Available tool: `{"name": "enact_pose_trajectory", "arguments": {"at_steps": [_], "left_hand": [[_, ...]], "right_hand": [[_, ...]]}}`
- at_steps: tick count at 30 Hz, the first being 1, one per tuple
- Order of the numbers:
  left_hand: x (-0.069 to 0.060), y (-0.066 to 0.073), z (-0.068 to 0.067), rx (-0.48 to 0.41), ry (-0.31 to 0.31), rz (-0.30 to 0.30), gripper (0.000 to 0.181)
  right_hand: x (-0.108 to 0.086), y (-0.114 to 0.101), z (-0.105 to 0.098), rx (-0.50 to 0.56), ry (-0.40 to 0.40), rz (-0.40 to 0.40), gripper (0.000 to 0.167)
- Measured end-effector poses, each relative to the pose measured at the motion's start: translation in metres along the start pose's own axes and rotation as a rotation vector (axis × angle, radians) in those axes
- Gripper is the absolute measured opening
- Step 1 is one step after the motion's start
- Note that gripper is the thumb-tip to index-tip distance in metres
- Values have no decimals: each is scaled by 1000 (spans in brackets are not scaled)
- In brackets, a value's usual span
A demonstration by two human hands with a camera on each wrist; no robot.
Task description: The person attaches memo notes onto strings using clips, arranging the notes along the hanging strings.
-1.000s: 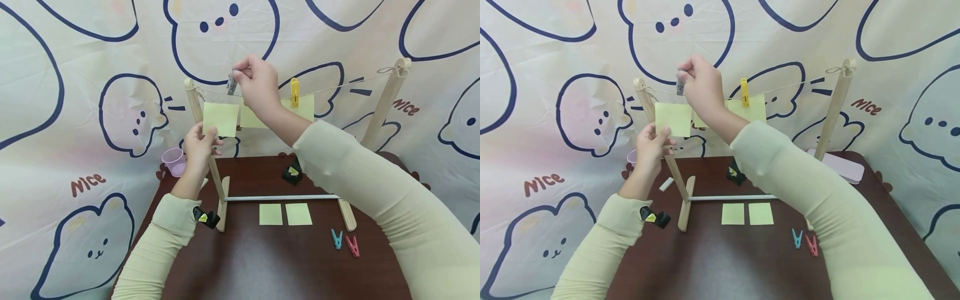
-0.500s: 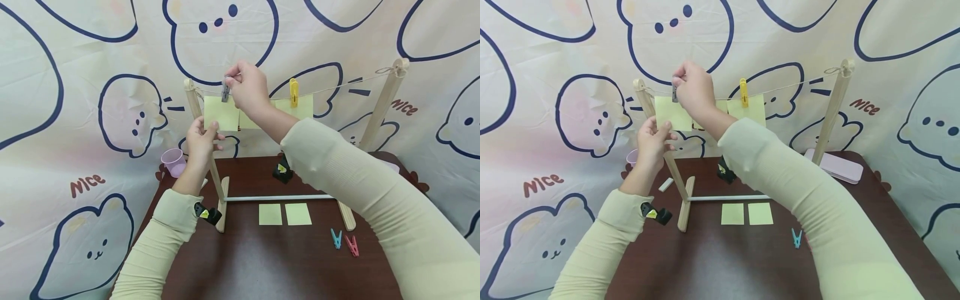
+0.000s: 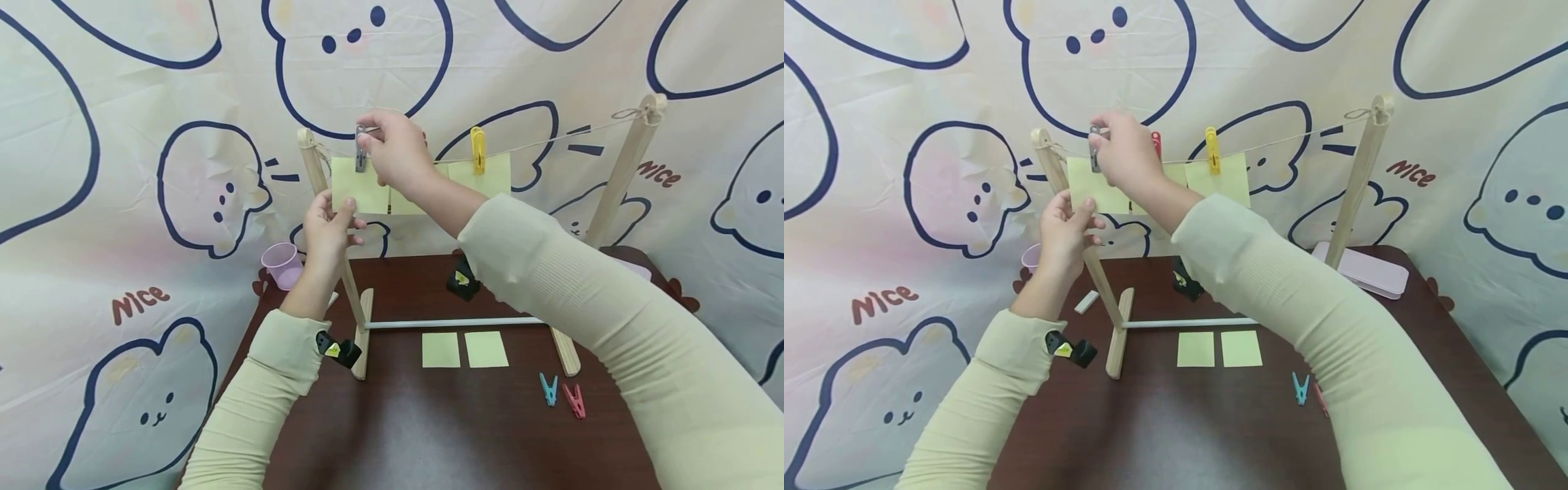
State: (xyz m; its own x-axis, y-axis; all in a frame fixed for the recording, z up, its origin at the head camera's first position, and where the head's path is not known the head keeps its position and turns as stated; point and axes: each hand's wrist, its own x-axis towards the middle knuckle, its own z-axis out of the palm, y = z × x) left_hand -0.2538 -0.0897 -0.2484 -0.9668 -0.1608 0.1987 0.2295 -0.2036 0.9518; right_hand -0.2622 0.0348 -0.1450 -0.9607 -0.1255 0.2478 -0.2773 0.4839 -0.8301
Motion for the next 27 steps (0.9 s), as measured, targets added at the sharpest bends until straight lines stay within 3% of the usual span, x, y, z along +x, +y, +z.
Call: {"name": "enact_pose_trajectory", "arguments": {"at_steps": [6,10,12,15,18,21,23,27], "left_hand": [[-2,-6,-1,-11,-11,-1,25],[-9,-19,-3,-36,-39,-31,31],[-15,-28,-5,-49,-53,-58,37],[-25,-46,-9,-56,-50,-105,45],[-36,-68,-14,-22,-15,-140,45],[-47,-98,-20,70,12,-153,37],[-54,-120,-24,172,10,-150,33],[-69,-161,-28,409,-58,-142,27]], "right_hand": [[-2,-1,-9,53,-119,-1,53],[-12,1,-24,101,-107,-68,57],[-23,7,-33,111,-58,-157,55],[-43,24,-47,73,47,-358,48],[-63,53,-60,15,152,-592,37],[-83,92,-71,-51,207,-710,31],[-96,123,-76,-86,211,-690,29],[-122,189,-74,-140,191,-487,28]]}}
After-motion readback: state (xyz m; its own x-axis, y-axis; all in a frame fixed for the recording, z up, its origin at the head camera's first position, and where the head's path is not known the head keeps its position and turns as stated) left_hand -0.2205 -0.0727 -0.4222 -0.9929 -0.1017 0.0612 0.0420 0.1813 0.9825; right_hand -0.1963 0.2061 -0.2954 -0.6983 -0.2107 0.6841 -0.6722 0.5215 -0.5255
